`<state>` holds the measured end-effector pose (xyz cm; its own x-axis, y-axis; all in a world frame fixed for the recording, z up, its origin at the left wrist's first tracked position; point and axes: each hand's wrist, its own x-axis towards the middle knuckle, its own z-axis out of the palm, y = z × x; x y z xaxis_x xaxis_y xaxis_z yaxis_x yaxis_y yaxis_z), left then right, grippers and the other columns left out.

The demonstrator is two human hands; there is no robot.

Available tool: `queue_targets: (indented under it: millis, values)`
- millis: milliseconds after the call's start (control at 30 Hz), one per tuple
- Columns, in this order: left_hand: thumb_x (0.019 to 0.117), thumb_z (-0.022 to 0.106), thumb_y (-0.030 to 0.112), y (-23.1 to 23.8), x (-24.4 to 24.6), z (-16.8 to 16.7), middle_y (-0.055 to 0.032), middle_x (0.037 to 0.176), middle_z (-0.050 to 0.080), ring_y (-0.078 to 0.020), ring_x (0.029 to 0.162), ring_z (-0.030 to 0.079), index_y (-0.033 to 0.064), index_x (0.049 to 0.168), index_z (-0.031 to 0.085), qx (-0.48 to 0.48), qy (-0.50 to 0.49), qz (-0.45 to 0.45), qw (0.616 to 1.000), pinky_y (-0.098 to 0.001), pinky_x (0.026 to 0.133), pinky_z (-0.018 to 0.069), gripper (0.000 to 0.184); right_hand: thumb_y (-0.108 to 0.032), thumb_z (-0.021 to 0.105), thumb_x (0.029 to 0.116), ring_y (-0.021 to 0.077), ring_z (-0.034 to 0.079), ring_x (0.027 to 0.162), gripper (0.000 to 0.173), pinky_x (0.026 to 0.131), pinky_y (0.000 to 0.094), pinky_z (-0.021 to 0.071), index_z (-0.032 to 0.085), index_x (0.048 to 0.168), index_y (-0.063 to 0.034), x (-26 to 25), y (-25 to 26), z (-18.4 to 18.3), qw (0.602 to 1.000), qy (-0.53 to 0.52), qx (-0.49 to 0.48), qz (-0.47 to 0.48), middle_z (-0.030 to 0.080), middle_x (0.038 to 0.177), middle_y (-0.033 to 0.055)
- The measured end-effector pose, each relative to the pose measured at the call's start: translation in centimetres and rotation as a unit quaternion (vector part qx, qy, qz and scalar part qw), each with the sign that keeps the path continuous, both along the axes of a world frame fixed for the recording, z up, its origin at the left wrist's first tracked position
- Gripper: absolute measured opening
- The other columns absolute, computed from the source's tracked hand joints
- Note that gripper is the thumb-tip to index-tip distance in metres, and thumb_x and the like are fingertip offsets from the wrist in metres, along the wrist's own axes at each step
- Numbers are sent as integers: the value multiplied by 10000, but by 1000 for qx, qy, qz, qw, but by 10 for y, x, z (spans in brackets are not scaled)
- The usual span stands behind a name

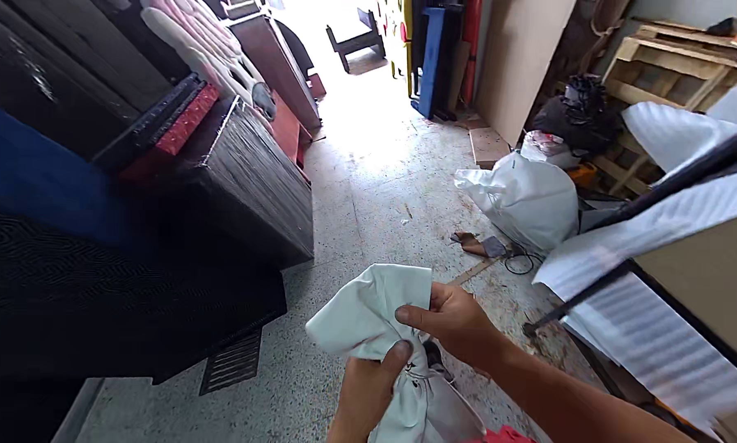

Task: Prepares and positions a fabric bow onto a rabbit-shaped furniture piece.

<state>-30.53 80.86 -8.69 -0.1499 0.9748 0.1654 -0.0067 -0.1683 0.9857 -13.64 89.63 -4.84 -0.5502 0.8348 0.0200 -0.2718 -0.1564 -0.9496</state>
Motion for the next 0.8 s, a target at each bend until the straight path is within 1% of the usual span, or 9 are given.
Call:
queue_targets:
  millis: [167,300,367,467,533,567,700,767,800]
  values:
    - [792,899,249,109,-40,-1,-127,987,754,-236,922,746,-21,1122,675,94,1,118,989,-431,866,642,482,-147,754,940,150,744,880,154,820,359,646,744,1061,-51,-52,99,1,977,3,199,-74,767,952,44]
    - [946,729,228,220,-101,17,-48,1130,749,-158,1081,705,86,1113,774,210,274,104,933,-334,954,606,224,-134,789,912,203,685,1144,141,983,398,597,733,1027,-75,-61,208,3,941,-5,337,-25,727,1191,78]
    - [1003,631,232,269,-131,28,-66,1219,721,-207,1181,660,168,1215,754,269,420,113,860,-410,1046,542,253,-212,757,936,209,646,1237,232,1027,407,579,724,1141,-107,-58,255,1,960,-46,274,-24,676,1329,68]
    - [1054,502,207,343,-170,42,-84,1298,673,-267,1246,606,241,1313,678,324,540,136,765,-512,1099,441,315,-431,689,949,228,694,1135,599,946,432,603,553,1448,-128,-60,318,6,999,-48,12,2,672,1334,81]
    - [1050,484,177,395,-195,46,-77,1345,648,-265,1285,579,251,1347,650,353,582,135,720,-518,1125,394,347,-714,610,895,230,708,1092,788,924,440,602,566,1424,-131,-77,355,11,996,-23,-68,61,710,1242,88]
    - [1046,479,156,421,-205,46,-70,1368,635,-256,1305,565,252,1352,645,364,593,130,706,-515,1138,375,361,-727,613,882,207,716,1063,765,911,422,607,609,1340,-114,-95,372,14,993,-15,-89,74,727,1180,73]
    - [1054,508,210,523,-236,39,-49,1437,596,-256,1377,516,299,1401,608,345,594,168,707,-563,1176,325,372,-125,758,919,185,738,930,251,858,389,624,695,1130,-4,-173,466,10,988,81,-132,-1,759,1006,110]
    - [1023,573,340,566,-249,35,-113,1477,540,-335,1427,448,253,1427,558,273,560,259,738,-662,1193,235,413,-58,751,902,209,739,922,254,832,404,630,684,1140,0,-194,527,-2,987,111,-118,-20,752,1010,140]
    - [964,667,385,585,-255,33,-198,1507,481,-403,1453,387,145,1445,525,238,518,306,763,-695,1197,187,556,-59,760,898,209,740,919,260,821,401,631,685,1141,-5,-202,557,-7,985,124,-117,-20,752,1010,143]
